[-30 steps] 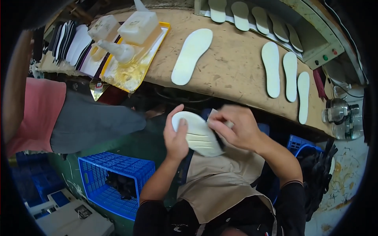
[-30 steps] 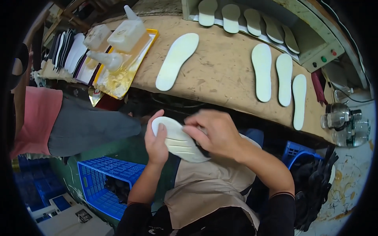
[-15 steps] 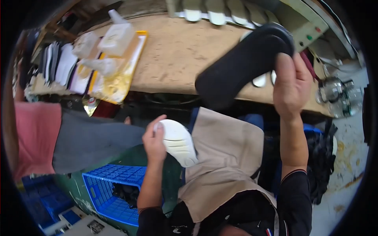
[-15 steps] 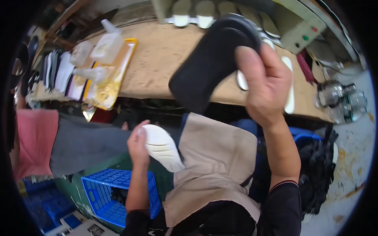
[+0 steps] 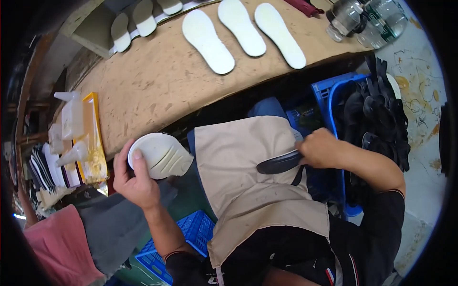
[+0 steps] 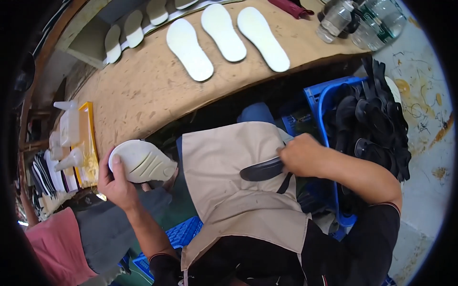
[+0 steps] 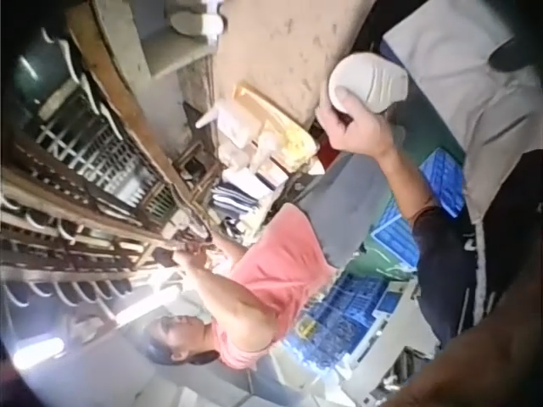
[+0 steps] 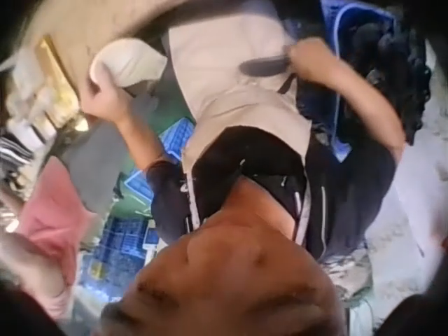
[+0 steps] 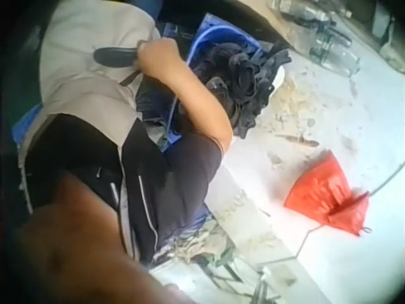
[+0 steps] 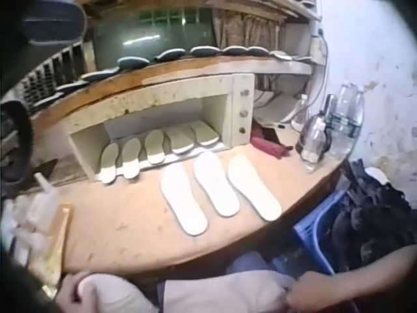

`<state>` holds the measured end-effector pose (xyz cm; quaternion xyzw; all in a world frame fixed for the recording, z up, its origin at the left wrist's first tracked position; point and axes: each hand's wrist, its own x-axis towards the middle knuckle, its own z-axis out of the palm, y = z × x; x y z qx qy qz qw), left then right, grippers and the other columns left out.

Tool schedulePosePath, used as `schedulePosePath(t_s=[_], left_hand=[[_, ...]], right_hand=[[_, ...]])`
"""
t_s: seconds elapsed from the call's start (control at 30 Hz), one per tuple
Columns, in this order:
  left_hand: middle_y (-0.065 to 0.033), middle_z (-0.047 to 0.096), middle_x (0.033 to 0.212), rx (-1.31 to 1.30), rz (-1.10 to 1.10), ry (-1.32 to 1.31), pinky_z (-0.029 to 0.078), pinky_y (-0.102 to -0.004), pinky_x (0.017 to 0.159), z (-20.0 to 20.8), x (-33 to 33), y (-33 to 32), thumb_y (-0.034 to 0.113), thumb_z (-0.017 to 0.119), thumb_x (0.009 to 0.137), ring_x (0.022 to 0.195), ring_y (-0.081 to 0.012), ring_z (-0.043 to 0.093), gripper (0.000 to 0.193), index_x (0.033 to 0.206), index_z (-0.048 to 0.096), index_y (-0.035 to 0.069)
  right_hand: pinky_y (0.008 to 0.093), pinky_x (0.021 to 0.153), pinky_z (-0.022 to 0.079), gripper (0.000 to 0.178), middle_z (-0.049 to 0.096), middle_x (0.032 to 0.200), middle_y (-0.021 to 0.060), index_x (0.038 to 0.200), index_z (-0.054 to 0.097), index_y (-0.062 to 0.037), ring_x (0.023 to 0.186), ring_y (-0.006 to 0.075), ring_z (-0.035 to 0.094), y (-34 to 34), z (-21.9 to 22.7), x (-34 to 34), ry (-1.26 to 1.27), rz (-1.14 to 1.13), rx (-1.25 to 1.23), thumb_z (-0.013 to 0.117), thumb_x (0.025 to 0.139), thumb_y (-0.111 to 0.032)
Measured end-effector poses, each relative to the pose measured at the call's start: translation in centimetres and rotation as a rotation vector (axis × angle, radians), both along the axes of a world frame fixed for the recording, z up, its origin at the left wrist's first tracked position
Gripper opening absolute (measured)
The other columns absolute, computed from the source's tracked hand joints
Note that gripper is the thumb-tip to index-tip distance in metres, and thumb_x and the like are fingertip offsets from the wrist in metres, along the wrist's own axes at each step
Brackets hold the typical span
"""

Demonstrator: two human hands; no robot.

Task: Inspecting and assembling shoe soles and uppers at a factory workstation.

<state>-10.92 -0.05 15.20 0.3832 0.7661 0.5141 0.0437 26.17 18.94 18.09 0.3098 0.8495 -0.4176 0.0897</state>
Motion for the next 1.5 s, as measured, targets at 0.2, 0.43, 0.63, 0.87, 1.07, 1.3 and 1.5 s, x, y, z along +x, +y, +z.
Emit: schedulePosePath(t_s=[0.2,0.43,0.63,0.87,1.07,1.3,1.5], left_hand=[[-0.0173,0.067,0.119,0.102,-0.031,-0.085,0.051,-0.0294,0.091,3.4,1.8,-1.3,0.008,0.056,0.094,0.099,-0.0221,0.064,0.04,0.132,0.058,-0.006],[-0.0246,0.057,0.133,0.47,-0.187,-0.847,0.048,-0.0336,0.103,-1.1,6.7,2.6,-0.001,0.051,0.087,0.113,-0.0277,0.062,0.061,0.146,0.039,-0.008],[-0.0198,0.062,0.127,0.326,-0.268,-1.413,0.049,-0.032,0.099,-9.1,8.9,4.6,0.01,0.048,0.104,0.112,-0.0229,0.062,0.037,0.134,0.052,-0.01],[-0.0192,0.063,0.126,0.325,-0.303,-1.483,0.05,-0.0315,0.097,-10.4,9.0,4.3,0.015,0.044,0.107,0.109,-0.022,0.063,0.037,0.134,0.053,-0.009],[-0.0183,0.065,0.124,0.239,-0.252,-1.431,0.051,-0.0288,0.094,-10.1,9.6,4.1,0.016,0.044,0.108,0.107,-0.0201,0.064,0.036,0.132,0.055,-0.008],[-0.0163,0.067,0.119,0.216,-0.239,-1.327,0.051,-0.0259,0.09,-8.9,10.5,4.3,0.016,0.044,0.108,0.102,-0.0173,0.064,0.034,0.128,0.059,-0.008],[-0.015,0.068,0.115,0.205,-0.258,-1.288,0.05,-0.0247,0.088,-8.8,10.8,4.0,0.014,0.045,0.107,0.099,-0.0156,0.063,0.033,0.126,0.061,-0.007]], right_hand=[[0.0254,0.067,0.051,0.033,0.071,0.085,0.0111,0.106,0.066,0.0017,0.066,0.0179,0.064,-0.1,-3.0,-1.0,0.054,0.128,-0.058,0.076,0.076,-0.003],[0.0231,0.081,0.051,0.046,0.072,0.109,0.0102,0.124,0.063,0.0037,0.087,0.0145,0.066,-1.7,-8.3,-1.8,0.808,-0.6,-0.822,0.072,0.079,0.004],[0.0215,0.082,0.051,0.051,0.071,0.112,0.0098,0.128,0.059,0.0043,0.091,0.0132,0.065,-1.5,-8.4,-2.0,0.699,-0.514,-0.945,0.071,0.078,0.007],[0.0206,0.079,0.051,0.052,0.071,0.106,0.0095,0.127,0.058,0.005,0.087,0.0127,0.065,-1.5,-8.1,-2.8,0.55,-0.452,-0.956,0.07,0.077,0.01],[0.0207,0.074,0.051,0.033,0.071,0.097,0.0077,0.118,0.063,0.0047,0.08,0.0123,0.063,-2.3,-10.8,-3.8,0.601,-0.397,-0.893,0.067,0.085,0.0],[0.0227,0.07,0.049,0.026,0.069,0.088,0.0074,0.107,0.067,0.0055,0.074,0.0122,0.058,-3.6,-11.6,-5.9,0.548,-0.427,-0.627,0.062,0.095,-0.017],[0.0246,0.069,0.049,0.029,0.068,0.086,0.0078,0.105,0.066,0.0061,0.072,0.0124,0.057,-4.1,-12.1,-7.1,0.588,-0.485,-0.537,0.063,0.096,-0.022]])
